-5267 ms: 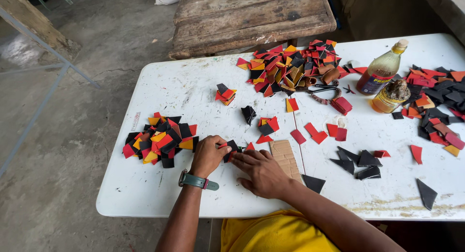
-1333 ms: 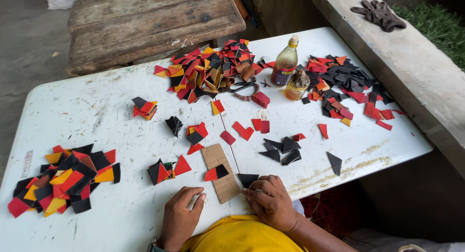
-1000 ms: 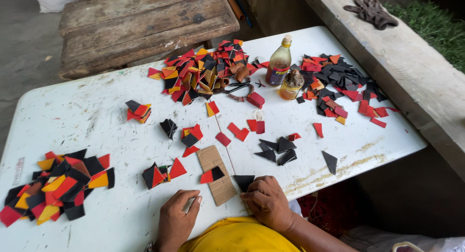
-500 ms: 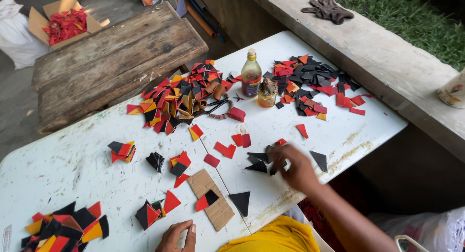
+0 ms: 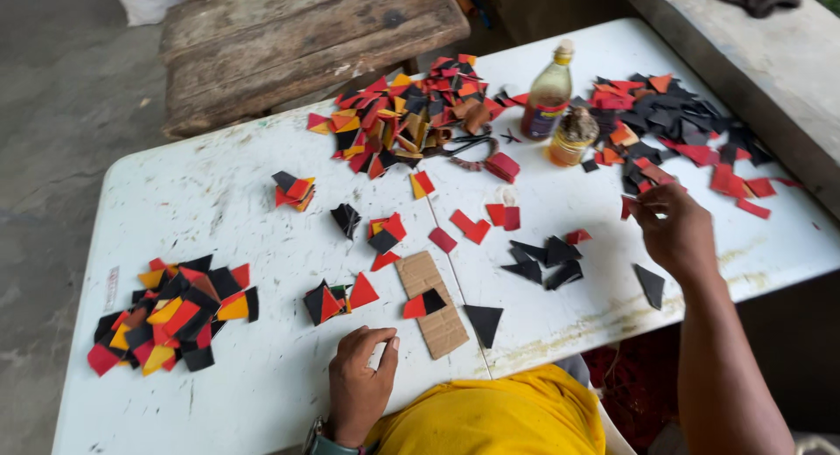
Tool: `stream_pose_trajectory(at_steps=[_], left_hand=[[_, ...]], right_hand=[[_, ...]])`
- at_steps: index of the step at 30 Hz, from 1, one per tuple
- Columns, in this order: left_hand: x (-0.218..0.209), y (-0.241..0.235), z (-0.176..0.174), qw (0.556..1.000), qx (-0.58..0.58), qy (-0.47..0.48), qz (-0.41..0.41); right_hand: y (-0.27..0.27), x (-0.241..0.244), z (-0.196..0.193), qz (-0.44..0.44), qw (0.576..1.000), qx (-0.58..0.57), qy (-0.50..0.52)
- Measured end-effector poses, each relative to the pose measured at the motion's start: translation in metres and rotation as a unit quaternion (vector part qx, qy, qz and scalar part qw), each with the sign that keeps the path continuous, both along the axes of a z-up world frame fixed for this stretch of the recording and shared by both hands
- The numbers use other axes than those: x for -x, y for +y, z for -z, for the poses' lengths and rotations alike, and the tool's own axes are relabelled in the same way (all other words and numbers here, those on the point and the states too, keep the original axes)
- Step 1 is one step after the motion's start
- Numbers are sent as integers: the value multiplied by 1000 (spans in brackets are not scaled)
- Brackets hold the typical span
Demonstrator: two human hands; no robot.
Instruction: The person assembles small triangular pieces of red, yellow, and black material by hand on a white table. They pick up pieces, align them, and press them together, occasionally using a small wooden block as a guide. The process is repetitive and focused on creating small stacked units.
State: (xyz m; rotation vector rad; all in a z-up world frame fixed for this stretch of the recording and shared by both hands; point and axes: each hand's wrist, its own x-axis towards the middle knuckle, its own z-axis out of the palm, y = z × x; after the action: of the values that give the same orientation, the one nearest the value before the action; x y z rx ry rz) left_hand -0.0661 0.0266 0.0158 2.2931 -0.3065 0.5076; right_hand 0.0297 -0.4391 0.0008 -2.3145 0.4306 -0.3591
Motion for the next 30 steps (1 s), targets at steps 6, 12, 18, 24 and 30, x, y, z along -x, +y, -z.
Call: stream_pose_trajectory(at_steps=[6,12,18,24,30], left_hand=[[-20,-19,-17,999,-13,11,28],[-53,-43,-9,989,-87,109,41],[-59,-40,-7,937,197,265,114],[-49,-40,-29,876,353,287,160],[-41,-47,-34,895,354,233,141]], right_hand=[[102,11,-7,-228,913,-339,9],[196,6,22,-289,850,-414,148],[197,18,11,-296,827,-465,113],[201,34,-2,-277,819,-498,69],[204,41,-13,-271,823,-498,45]])
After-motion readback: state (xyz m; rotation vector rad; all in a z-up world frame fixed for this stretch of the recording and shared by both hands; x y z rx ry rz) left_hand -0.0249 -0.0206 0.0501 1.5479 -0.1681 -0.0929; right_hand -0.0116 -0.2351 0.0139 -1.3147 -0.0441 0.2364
